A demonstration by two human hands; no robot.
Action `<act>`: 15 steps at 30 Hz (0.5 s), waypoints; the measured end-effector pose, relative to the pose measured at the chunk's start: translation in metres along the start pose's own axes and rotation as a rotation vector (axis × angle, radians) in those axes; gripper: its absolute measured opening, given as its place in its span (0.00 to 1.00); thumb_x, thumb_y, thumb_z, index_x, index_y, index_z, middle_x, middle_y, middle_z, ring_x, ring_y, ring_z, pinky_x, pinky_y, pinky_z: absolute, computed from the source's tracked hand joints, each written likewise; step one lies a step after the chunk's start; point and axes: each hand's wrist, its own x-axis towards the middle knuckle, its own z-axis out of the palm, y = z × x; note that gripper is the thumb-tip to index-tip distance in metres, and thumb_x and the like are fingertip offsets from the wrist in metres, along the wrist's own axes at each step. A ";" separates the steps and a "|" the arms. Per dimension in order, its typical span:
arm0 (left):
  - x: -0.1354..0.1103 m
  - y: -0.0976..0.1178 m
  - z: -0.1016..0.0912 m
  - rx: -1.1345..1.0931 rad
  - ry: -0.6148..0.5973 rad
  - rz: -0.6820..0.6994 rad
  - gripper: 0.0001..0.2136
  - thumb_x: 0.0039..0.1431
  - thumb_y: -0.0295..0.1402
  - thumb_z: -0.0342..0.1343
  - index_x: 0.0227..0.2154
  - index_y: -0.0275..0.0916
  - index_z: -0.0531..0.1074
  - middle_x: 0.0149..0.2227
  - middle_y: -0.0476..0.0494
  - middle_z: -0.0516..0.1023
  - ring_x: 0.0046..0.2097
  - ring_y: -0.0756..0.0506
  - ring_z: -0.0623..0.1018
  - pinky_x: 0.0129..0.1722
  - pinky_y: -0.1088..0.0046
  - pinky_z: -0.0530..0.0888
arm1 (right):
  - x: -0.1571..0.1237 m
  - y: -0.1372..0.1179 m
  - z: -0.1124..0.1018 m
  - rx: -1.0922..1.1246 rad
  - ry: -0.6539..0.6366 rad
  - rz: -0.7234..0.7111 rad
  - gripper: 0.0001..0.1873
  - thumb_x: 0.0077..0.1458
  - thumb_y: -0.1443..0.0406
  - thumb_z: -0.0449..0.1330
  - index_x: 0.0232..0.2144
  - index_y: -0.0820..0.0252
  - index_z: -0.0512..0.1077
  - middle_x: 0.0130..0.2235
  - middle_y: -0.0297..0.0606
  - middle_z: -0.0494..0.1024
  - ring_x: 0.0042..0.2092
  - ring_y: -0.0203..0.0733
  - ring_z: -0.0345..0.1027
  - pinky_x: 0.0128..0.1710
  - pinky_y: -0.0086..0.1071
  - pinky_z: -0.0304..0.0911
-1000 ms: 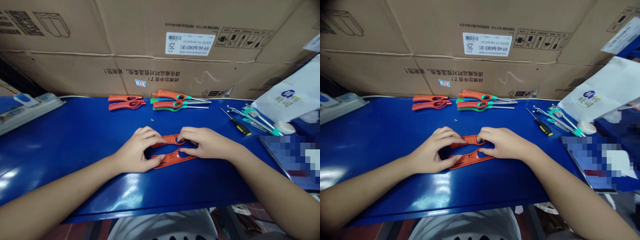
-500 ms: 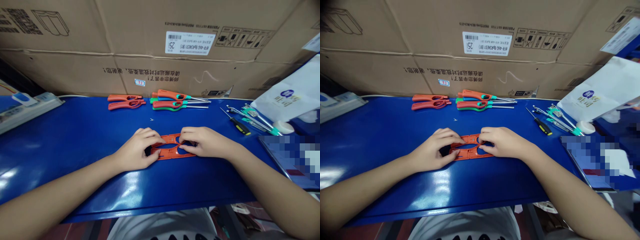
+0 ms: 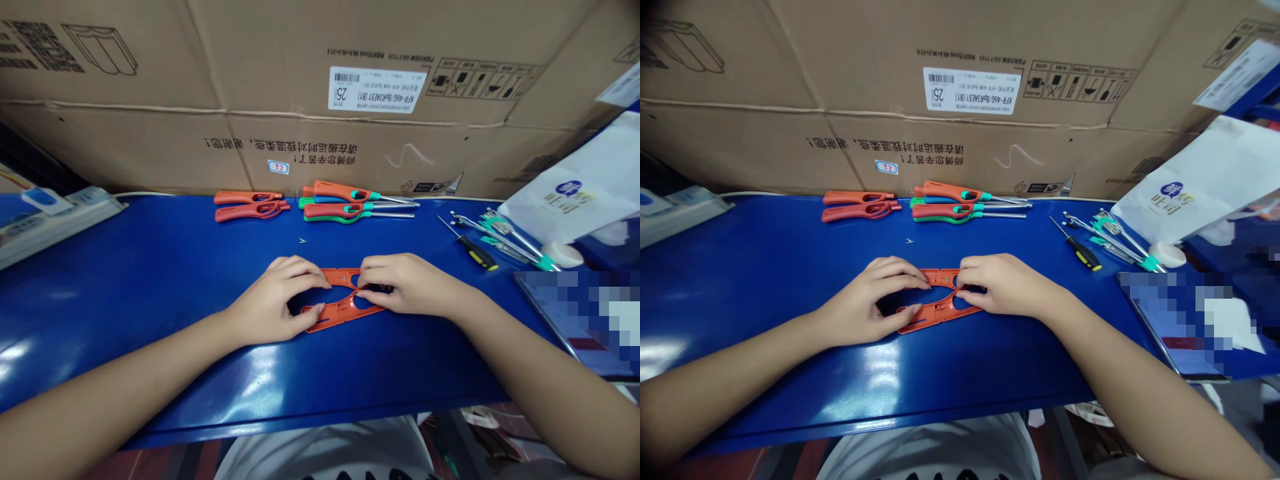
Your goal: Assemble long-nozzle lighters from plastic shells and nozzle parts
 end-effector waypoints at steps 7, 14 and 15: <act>-0.001 -0.002 0.002 -0.011 -0.009 0.032 0.11 0.62 0.31 0.60 0.47 0.43 0.75 0.51 0.44 0.80 0.53 0.42 0.78 0.57 0.60 0.68 | 0.000 0.001 -0.001 -0.006 -0.011 0.014 0.06 0.65 0.61 0.60 0.39 0.58 0.75 0.40 0.36 0.76 0.38 0.38 0.71 0.36 0.30 0.60; 0.002 -0.004 0.004 -0.029 0.008 0.015 0.08 0.65 0.30 0.57 0.45 0.42 0.76 0.46 0.45 0.82 0.50 0.44 0.79 0.53 0.61 0.70 | -0.001 0.001 0.000 0.014 0.018 -0.005 0.07 0.65 0.61 0.60 0.40 0.57 0.75 0.41 0.38 0.77 0.39 0.39 0.71 0.37 0.31 0.62; 0.002 -0.003 0.003 -0.023 0.006 0.014 0.08 0.65 0.30 0.56 0.45 0.42 0.76 0.46 0.45 0.82 0.50 0.43 0.79 0.53 0.61 0.70 | -0.001 0.002 0.000 0.030 0.035 -0.010 0.08 0.65 0.60 0.60 0.41 0.57 0.75 0.43 0.39 0.77 0.40 0.39 0.72 0.38 0.31 0.63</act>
